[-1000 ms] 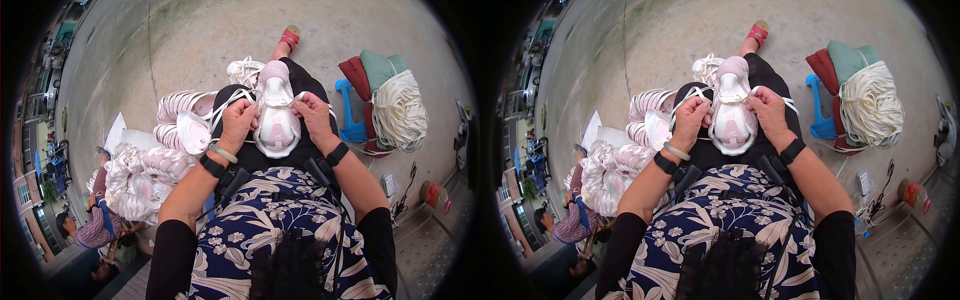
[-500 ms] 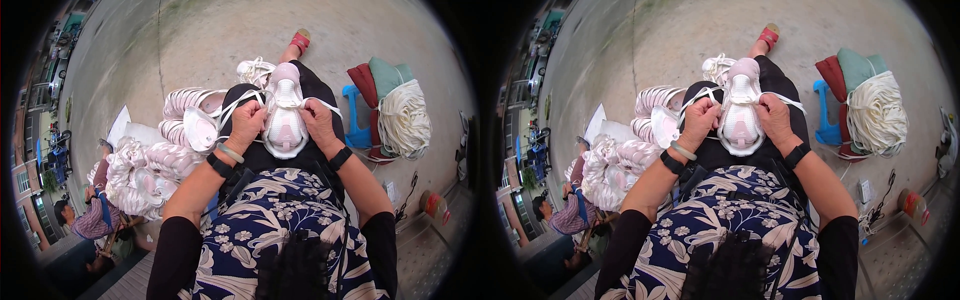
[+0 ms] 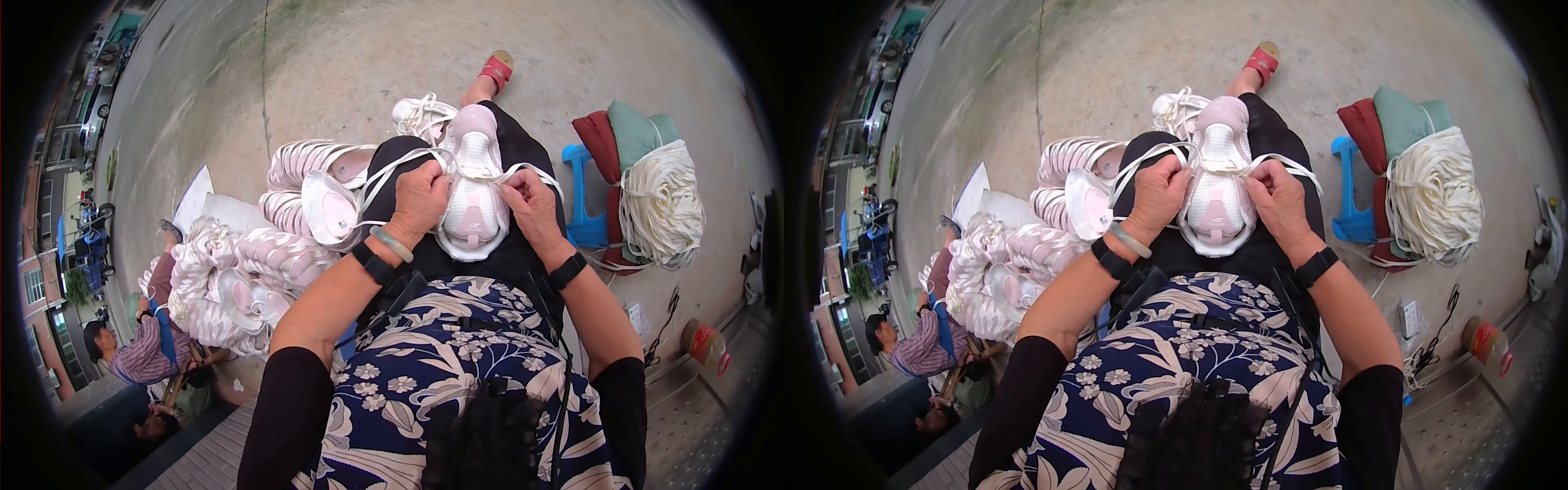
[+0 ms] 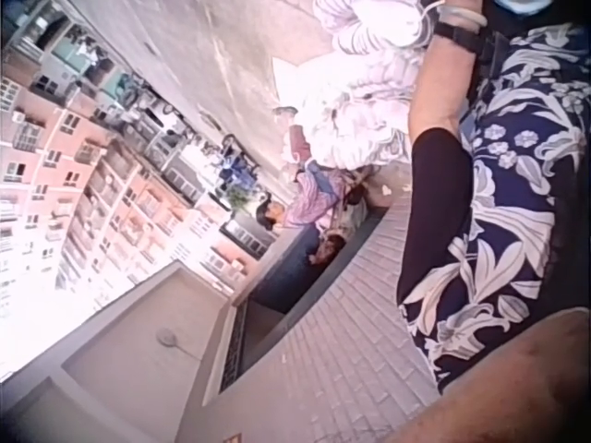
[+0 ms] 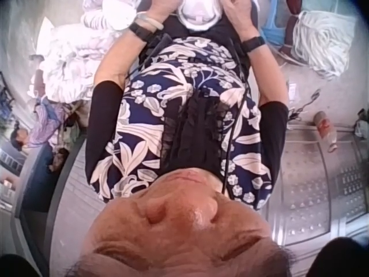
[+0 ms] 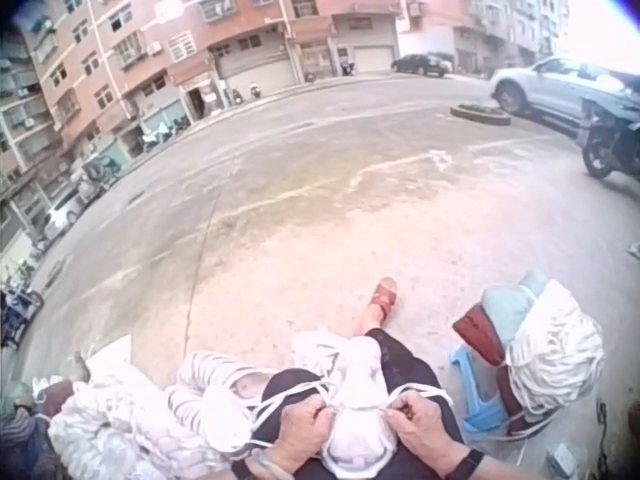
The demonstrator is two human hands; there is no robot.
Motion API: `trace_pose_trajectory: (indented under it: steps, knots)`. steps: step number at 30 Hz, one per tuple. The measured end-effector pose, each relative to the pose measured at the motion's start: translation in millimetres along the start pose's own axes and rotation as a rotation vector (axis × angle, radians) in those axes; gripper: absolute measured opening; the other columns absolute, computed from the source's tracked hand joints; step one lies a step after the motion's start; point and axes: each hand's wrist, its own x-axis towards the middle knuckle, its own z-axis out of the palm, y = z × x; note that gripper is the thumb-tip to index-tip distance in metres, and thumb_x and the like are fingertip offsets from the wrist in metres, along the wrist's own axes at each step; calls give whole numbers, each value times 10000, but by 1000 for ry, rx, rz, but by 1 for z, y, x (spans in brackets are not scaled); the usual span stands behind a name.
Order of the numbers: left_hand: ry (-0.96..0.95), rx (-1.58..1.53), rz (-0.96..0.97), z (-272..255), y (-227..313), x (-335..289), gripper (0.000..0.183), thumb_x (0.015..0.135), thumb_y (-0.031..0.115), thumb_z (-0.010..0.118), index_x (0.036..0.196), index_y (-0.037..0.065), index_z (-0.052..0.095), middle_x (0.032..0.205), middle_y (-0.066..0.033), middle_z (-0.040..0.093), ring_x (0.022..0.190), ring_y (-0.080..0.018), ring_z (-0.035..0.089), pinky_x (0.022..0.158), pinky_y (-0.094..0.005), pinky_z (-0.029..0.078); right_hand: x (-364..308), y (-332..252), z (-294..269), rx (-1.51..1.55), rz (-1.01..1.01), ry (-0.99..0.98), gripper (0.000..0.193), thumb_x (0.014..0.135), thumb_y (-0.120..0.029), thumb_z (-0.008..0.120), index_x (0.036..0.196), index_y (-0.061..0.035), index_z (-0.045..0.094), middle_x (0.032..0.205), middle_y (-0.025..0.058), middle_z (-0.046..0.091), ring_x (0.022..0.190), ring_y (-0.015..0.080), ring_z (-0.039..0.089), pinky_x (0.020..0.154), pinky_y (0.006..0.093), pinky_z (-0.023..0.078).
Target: The person is lacing several pairs of white and pink sneakers while sitting on the ground outside.
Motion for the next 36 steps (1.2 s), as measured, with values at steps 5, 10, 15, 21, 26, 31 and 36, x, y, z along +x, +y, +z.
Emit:
trace_pose_trajectory:
  steps: [5,10,15,21,26,31,36]
  knots:
    - [-54,135,253,1,0,8,62,775,68,576,762,9,559,651,-169,561,583,-307,566,541,-343,438,-3,-16,-2,-78,-36,-23,80,813,-68,603,809,-13,545,672,47,556,583,98,523,550,250,436]
    - [-141,244,331,-2,3,12,95,772,127,567,779,41,530,642,-160,571,673,-360,593,592,-424,464,-3,-36,3,-218,-269,135,57,806,-40,581,852,-9,572,692,88,560,587,161,540,563,263,442]
    - [-79,214,236,-11,13,-6,303,728,139,650,978,25,521,786,-166,587,735,-340,598,630,-391,479,-8,-53,14,-71,-188,80,85,816,-32,568,891,-5,598,692,97,568,581,158,557,556,260,449]
    - [-111,302,490,-15,7,-15,520,699,158,689,1145,-8,481,912,-192,555,784,-354,576,666,-373,487,-8,-50,44,-86,-167,-82,136,824,-97,547,888,-5,624,701,183,607,668,297,627,602,349,482]
    - [-110,275,317,-17,3,-19,334,755,147,620,1048,15,531,782,-160,549,698,-336,564,615,-392,462,2,-47,56,-407,-223,-92,165,816,-175,520,836,-54,631,722,178,611,698,349,603,632,428,469]
    - [-145,258,348,-17,-2,-12,159,782,125,567,909,31,558,714,-150,535,673,-336,555,596,-406,447,4,-42,62,-423,-136,-70,135,790,-188,568,825,-78,637,694,164,613,688,340,610,629,424,474]
    - [-162,269,413,-16,-9,-9,122,784,110,531,872,30,563,721,-158,539,680,-342,554,604,-414,445,3,-42,66,-476,-132,-56,124,780,-192,586,821,-86,636,696,153,621,682,331,615,621,420,477]
